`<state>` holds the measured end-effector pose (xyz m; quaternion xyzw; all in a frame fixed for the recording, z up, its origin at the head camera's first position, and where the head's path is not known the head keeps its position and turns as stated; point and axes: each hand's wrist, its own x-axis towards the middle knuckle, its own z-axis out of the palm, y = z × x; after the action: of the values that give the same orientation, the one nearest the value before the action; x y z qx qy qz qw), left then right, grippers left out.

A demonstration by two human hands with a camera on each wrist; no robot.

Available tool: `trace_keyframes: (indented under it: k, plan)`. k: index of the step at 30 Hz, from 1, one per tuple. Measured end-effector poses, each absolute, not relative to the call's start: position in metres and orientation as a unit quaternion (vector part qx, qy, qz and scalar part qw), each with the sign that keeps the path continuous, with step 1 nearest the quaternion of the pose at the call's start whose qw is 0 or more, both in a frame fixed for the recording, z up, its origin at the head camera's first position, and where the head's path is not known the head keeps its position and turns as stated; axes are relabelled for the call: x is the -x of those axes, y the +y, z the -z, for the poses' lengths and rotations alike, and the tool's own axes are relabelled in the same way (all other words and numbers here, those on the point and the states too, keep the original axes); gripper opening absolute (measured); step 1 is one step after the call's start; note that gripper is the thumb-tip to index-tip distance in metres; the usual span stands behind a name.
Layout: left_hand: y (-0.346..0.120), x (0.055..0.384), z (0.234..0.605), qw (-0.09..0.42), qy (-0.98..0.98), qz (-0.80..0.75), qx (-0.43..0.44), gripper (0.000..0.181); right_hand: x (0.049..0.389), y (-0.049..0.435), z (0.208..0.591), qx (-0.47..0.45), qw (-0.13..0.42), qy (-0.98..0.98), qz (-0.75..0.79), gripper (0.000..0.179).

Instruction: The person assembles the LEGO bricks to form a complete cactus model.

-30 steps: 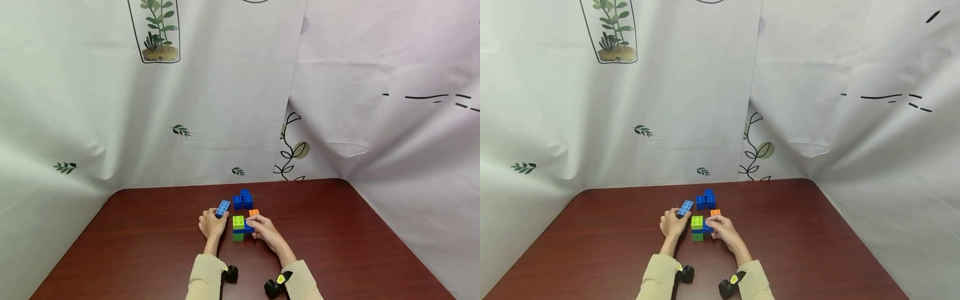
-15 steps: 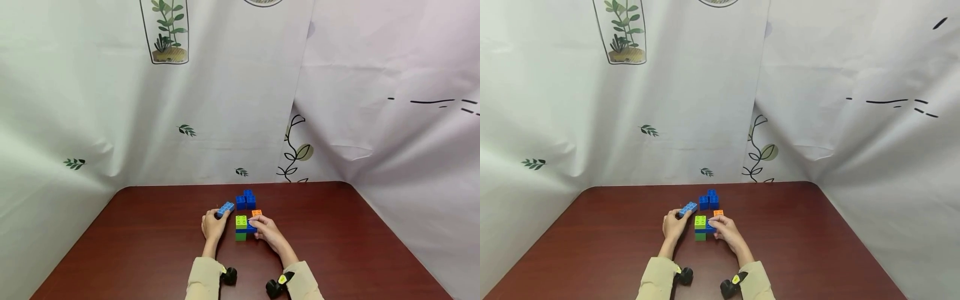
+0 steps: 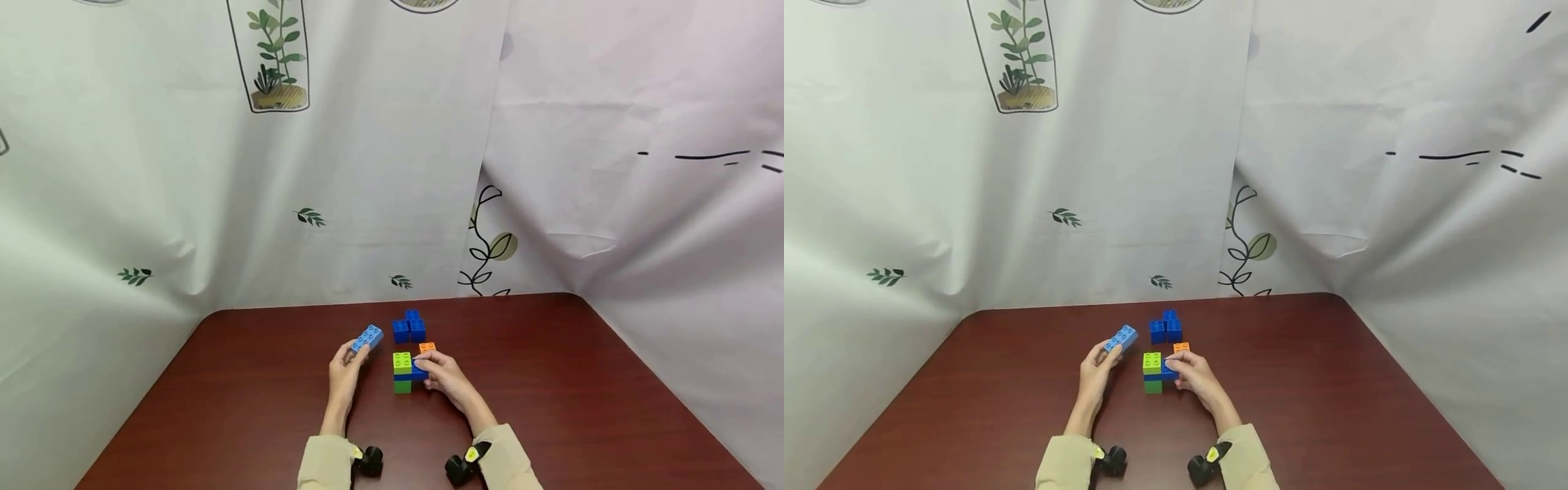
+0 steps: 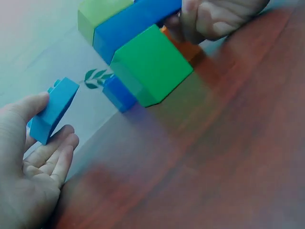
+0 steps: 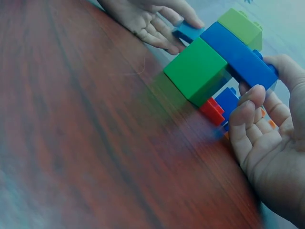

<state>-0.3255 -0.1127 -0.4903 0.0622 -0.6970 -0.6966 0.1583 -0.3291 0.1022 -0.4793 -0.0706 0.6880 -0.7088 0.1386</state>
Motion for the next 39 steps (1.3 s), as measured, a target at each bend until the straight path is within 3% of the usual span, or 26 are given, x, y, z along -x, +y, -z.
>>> trace_keyframes:
  k: [11,29,39]
  plan:
    - [-0.103,0.322,0.489,0.158,-0.661,0.733,0.004,0.039,0.331,0.107,0.478,0.081,0.144,0.688,0.706,0.028]
    - [-0.098,0.313,0.49,0.103,-0.627,0.77,0.057,0.028,0.324,0.105,0.484,0.06,0.142,0.692,0.706,0.03]
    - [-0.096,0.315,0.477,0.124,-0.614,0.777,0.064,0.024,0.326,0.102,0.479,0.079,0.133,0.69,0.707,0.036]
